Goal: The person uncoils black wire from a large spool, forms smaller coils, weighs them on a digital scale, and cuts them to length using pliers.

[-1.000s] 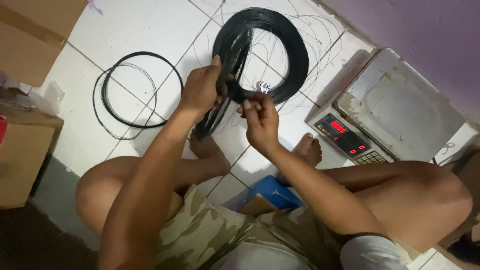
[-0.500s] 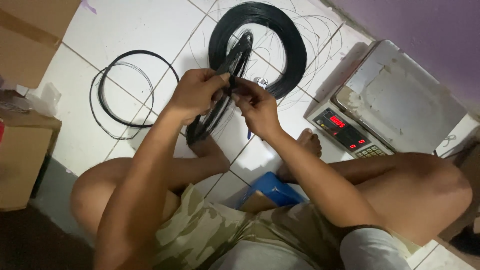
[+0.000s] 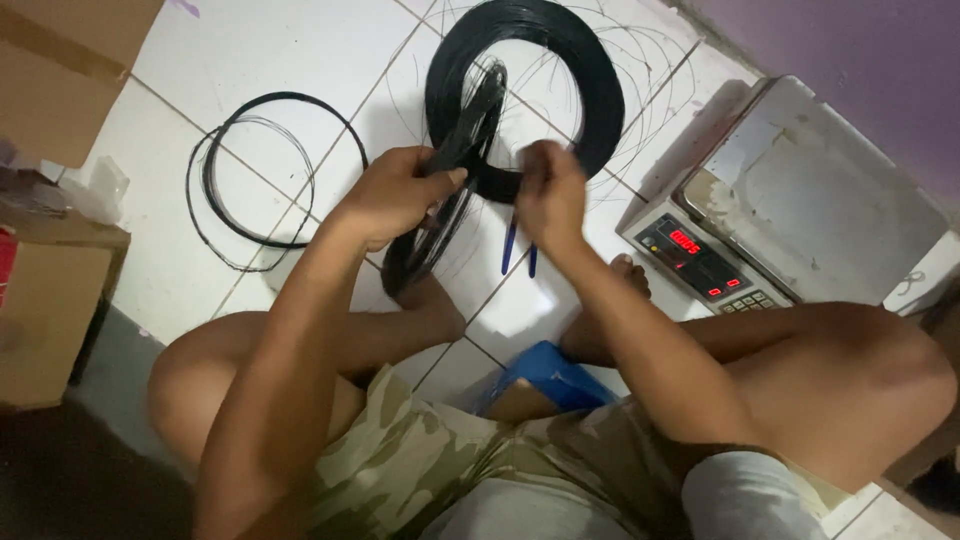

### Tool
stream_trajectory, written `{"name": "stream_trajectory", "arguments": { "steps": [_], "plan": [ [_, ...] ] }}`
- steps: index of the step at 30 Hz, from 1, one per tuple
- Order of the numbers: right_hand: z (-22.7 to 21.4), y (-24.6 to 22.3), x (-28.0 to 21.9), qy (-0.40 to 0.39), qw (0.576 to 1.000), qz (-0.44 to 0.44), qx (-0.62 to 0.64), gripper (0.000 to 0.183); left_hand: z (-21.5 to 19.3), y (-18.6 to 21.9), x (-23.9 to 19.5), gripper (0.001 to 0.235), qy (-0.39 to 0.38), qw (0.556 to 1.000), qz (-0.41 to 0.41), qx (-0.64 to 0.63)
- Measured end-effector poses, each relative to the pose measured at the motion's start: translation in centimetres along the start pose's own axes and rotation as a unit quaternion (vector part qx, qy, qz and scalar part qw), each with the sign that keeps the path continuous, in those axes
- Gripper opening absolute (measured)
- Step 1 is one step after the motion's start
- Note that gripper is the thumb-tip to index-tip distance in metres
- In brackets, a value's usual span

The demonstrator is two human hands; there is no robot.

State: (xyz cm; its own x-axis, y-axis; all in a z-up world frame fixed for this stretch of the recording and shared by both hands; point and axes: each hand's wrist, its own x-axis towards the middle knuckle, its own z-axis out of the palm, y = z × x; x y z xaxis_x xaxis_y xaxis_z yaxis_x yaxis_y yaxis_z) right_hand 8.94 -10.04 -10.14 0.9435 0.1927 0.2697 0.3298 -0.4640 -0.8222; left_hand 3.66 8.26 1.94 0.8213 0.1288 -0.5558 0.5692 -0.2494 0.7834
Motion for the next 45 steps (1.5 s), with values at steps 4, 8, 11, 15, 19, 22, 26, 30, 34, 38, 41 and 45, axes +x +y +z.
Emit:
{"name": "stream_trajectory", "arguments": {
  "steps": [4,8,11,15,19,22,26,30,34,38,41,45],
  "plan": [
    [-1.3,5.7,1.9,0.038,0.993,0.102,-0.043,0.013,0.2,0.5,0.1,0.031,-0.005,1.000,0.002,0.016],
    [-1.6,9.7,1.7,0.115,0.935,0.334,0.030,0.019,-0.4,-0.5,0.8,0.033,0.034,0.999,0.001,-0.022],
    [-1.3,9.3,1.0,0.192,0.898,0.375,0.122,0.021,-0.6,-0.7,1.6,0.029,0.070,0.995,-0.002,-0.077],
    [-2.3,5.0,1.9,0.187,0.980,0.035,0.063,0.015,0.1,-2.4,3.1,0.034,0.087,0.995,-0.008,-0.043],
    [-3.4,-3.8,4.2,0.105,0.988,-0.062,-0.098,0.017,3.3,-4.7,3.6,0.029,0.051,0.997,0.005,-0.049],
    [-1.9,-5.8,6.1,-0.025,0.957,-0.208,-0.202,0.032,5.8,-6.8,4.6,0.035,0.056,0.984,0.118,0.118],
    [-1.2,-12.5,6.8,-0.271,0.919,-0.027,-0.286,0.036,7.1,-8.1,5.3,0.037,-0.015,0.986,0.150,0.077],
    [-1.1,-9.9,6.1,-0.361,0.885,-0.125,-0.264,0.043,7.7,-8.4,4.4,0.024,0.107,0.973,0.201,0.032],
    [-3.8,-10.4,7.3,-0.404,0.840,-0.290,-0.216,0.053,5.0,-4.5,2.7,0.038,0.043,0.989,0.133,0.041],
    [-6.7,-10.1,8.1,-0.370,0.869,-0.308,-0.117,0.043,3.2,-2.8,5.3,0.035,-0.006,0.984,0.090,0.155],
    [-7.3,-8.9,9.1,-0.334,0.863,-0.359,-0.122,0.043,0.4,1.3,2.7,0.037,-0.033,0.981,0.085,0.171],
    [-6.7,-9.8,10.3,-0.271,0.879,-0.380,-0.092,0.038,-1.8,4.0,2.1,0.044,-0.093,0.994,0.010,0.059]
  ]
}}
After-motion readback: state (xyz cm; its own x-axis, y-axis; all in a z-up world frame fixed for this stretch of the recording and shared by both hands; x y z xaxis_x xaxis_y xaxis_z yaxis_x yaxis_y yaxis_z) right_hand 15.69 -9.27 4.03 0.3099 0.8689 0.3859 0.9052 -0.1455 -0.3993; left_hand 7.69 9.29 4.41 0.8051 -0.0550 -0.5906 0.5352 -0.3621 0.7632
